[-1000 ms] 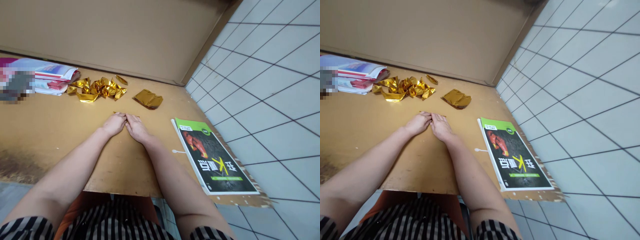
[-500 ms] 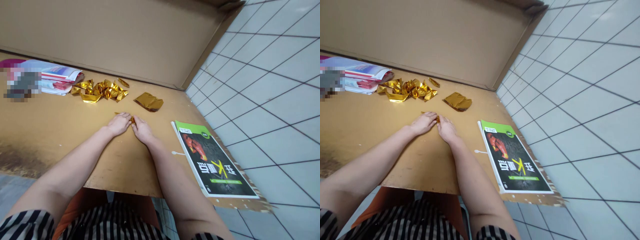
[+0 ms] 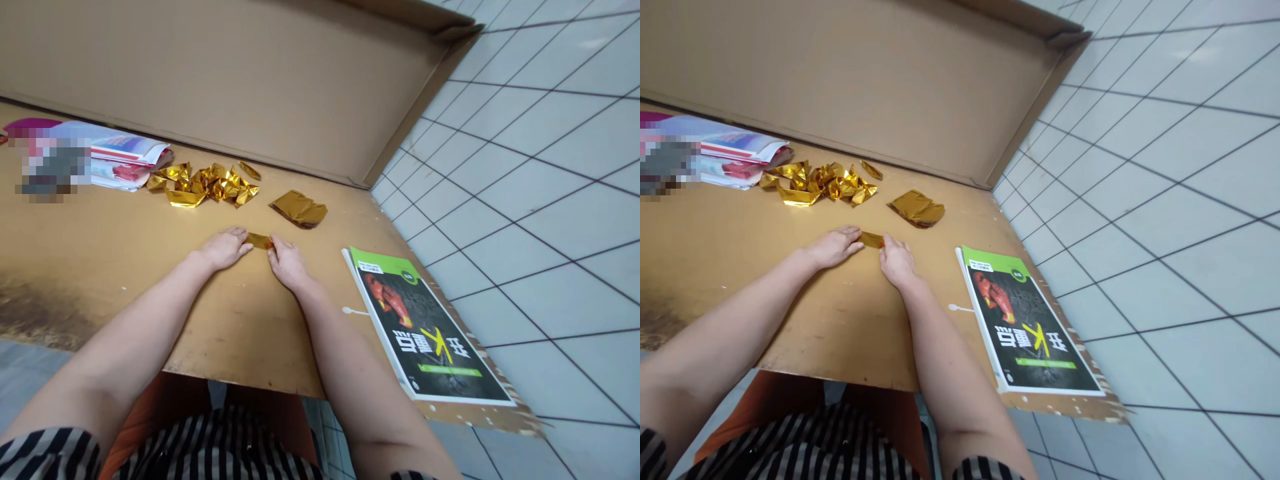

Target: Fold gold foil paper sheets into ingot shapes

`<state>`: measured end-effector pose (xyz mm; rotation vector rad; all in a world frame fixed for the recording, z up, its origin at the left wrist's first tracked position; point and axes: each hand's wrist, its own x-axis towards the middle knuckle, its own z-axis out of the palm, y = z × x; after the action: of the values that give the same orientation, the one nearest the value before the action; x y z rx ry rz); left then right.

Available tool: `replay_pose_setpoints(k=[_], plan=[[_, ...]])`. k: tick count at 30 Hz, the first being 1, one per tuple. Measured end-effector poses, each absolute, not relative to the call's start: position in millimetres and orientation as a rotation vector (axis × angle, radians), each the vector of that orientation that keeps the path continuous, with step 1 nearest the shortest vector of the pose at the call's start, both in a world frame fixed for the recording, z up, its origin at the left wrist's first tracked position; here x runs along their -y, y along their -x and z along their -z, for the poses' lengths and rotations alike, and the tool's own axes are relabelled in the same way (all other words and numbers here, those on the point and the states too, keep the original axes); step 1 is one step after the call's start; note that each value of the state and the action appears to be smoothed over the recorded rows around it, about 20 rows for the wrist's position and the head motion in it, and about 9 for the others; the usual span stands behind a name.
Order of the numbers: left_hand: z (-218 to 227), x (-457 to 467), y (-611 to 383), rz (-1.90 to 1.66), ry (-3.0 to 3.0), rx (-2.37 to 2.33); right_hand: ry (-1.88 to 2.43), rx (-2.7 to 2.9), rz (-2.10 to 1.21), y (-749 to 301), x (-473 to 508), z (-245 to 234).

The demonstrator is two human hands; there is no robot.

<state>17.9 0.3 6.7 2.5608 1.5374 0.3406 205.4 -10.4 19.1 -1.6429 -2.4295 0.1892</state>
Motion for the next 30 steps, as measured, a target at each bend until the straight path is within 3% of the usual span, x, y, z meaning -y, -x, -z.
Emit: replay_pose_setpoints(k=[9, 18, 30], plan=[[-10.2, 2.4, -25.7, -0.314, -2.564, -1.596, 1.598, 2.453, -0.102, -191.8, 8.5, -17.8], [-12.2, 3.6, -26.0, -0.320, -2.576, -1.580, 1.242, 2.550, -0.313, -176.4, -10.2, -6.0], [-10.4, 2.8, -30.3, -0.351, -2.596, -1.645, 1.363, 2.484, -0.304, -209.5, -9.5, -1.1]])
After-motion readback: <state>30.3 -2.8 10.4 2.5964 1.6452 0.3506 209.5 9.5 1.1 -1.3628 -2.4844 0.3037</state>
